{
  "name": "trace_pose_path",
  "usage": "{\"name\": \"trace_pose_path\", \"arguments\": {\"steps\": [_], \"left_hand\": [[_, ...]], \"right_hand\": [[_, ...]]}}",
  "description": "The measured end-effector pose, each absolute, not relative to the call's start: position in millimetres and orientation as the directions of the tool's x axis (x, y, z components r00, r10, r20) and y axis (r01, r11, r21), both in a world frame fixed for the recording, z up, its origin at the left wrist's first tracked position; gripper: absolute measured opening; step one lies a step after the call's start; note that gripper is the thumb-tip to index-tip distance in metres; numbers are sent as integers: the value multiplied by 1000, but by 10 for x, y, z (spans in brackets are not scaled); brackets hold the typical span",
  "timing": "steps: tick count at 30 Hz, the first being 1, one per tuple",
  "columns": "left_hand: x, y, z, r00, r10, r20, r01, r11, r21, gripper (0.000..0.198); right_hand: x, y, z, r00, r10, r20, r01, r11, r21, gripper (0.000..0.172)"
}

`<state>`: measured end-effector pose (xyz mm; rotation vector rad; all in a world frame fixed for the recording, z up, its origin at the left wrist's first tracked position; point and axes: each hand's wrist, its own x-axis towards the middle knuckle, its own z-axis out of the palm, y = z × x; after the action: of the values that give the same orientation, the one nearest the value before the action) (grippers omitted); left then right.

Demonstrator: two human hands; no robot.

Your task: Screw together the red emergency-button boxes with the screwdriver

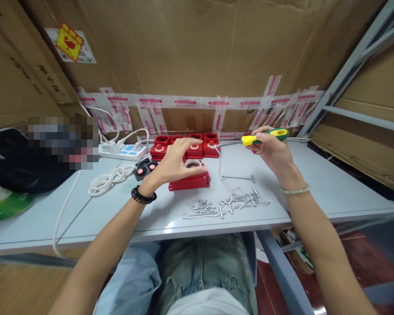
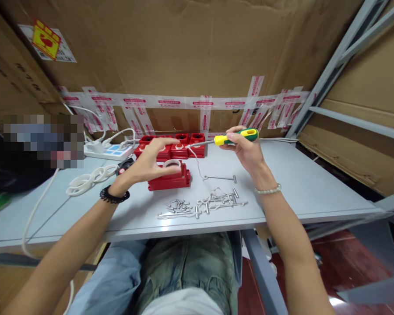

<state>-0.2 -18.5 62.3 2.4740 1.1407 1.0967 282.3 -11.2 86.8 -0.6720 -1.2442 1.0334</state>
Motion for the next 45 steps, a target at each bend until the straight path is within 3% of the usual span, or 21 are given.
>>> {"name": "trace_pose_path", "arguments": {"steps": [3,6,9,13,28,34,45], "left_hand": [[-48,-148,488,580,755,306,691,-655,306,86],[-73,-60,374,630,748,211,675,-661,327,80],[-121,-24,407,625,724,292,615,-687,388,69],[-189,-83,571,563,738,372,592,-674,441,68],[-168,-156,641,585,747,314,575,-656,489,62],[-174,-155,644,584,750,312,574,-653,495,61],[-168,-146,643,584,749,312,583,-655,481,60]], "right_hand": [[2932,-9,822,-64,941,332,-196,314,-929,16],[2950,69,741,-117,956,267,-137,251,-958,19],[2921,90,687,-172,962,213,-120,194,-974,18],[2882,74,664,-219,957,191,-158,158,-975,16],[2856,68,644,-232,956,183,-135,154,-979,14],[2890,64,675,-161,962,219,-110,203,-973,15],[2811,10,670,-214,955,206,-90,191,-978,17]]}}
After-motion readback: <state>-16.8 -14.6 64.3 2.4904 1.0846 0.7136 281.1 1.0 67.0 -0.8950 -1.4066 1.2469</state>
